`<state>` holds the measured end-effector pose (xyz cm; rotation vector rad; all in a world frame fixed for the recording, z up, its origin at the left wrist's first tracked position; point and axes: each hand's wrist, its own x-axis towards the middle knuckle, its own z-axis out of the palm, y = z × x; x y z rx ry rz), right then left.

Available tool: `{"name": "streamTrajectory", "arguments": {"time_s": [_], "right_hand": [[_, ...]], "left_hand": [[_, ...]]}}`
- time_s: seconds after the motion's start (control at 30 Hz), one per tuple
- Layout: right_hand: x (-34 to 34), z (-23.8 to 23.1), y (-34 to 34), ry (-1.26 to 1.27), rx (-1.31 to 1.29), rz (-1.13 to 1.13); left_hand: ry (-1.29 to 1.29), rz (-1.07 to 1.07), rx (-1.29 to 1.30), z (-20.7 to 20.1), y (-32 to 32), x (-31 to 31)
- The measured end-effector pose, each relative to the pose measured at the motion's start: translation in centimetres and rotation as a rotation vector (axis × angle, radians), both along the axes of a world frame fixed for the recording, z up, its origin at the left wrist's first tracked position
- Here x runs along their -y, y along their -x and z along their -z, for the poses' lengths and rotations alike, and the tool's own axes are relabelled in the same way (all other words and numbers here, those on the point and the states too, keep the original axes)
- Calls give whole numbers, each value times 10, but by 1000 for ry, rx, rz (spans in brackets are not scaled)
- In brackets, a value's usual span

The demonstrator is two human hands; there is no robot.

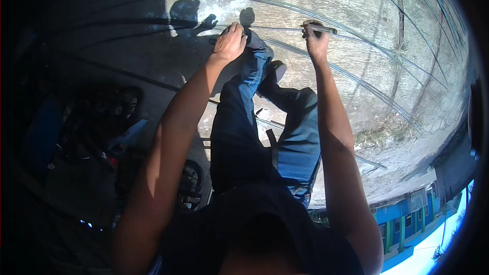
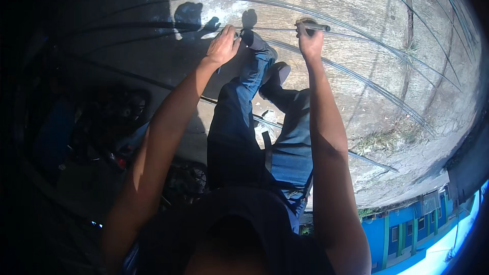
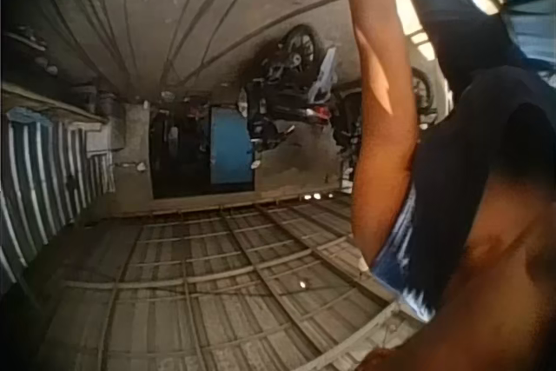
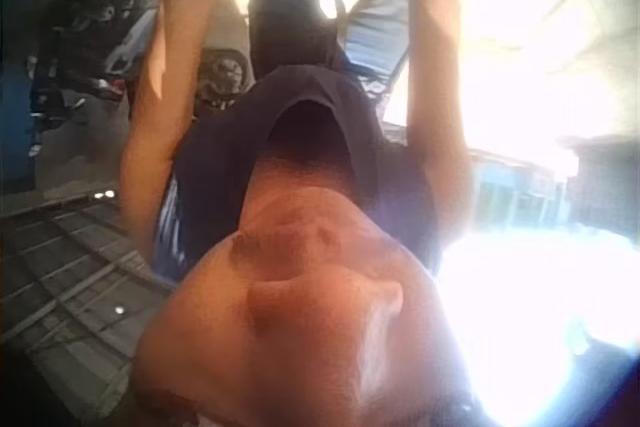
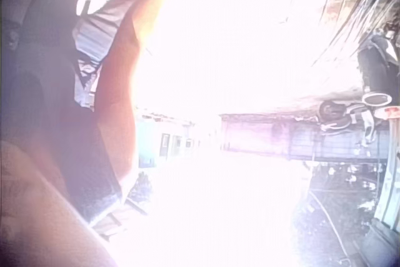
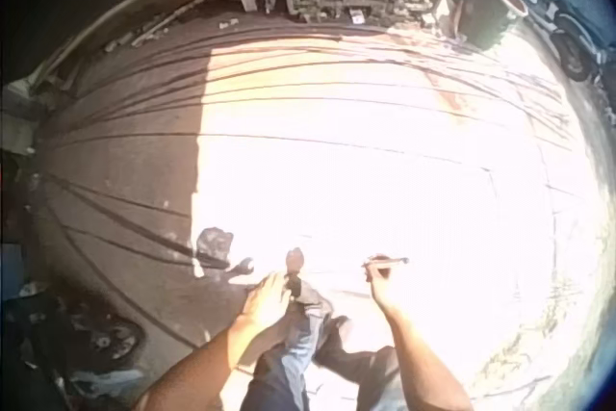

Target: Marking measurement points on metal rods using a marker and a measuring tool.

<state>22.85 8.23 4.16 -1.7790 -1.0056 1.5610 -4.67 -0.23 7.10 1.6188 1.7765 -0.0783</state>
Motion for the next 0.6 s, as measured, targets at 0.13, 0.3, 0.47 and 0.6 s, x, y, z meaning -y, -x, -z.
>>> {"name": "streamTrajectory", "arguments": {"time_s": [0.13, 0.3, 0.47, 0.6], "right_hand": [[20, -1, 51, 31, -54, 31], [41, 54, 95, -7, -131, 77], [57, 139, 101, -48, -165, 86], [36, 221, 105, -127, 117, -164]], "left_hand": [[-92, 44, -23, 14, 64, 24], [-188, 86, 33, 70, 107, 32], [-178, 104, 40, 155, 111, 38], [-134, 23, 145, 225, 103, 19]]}}
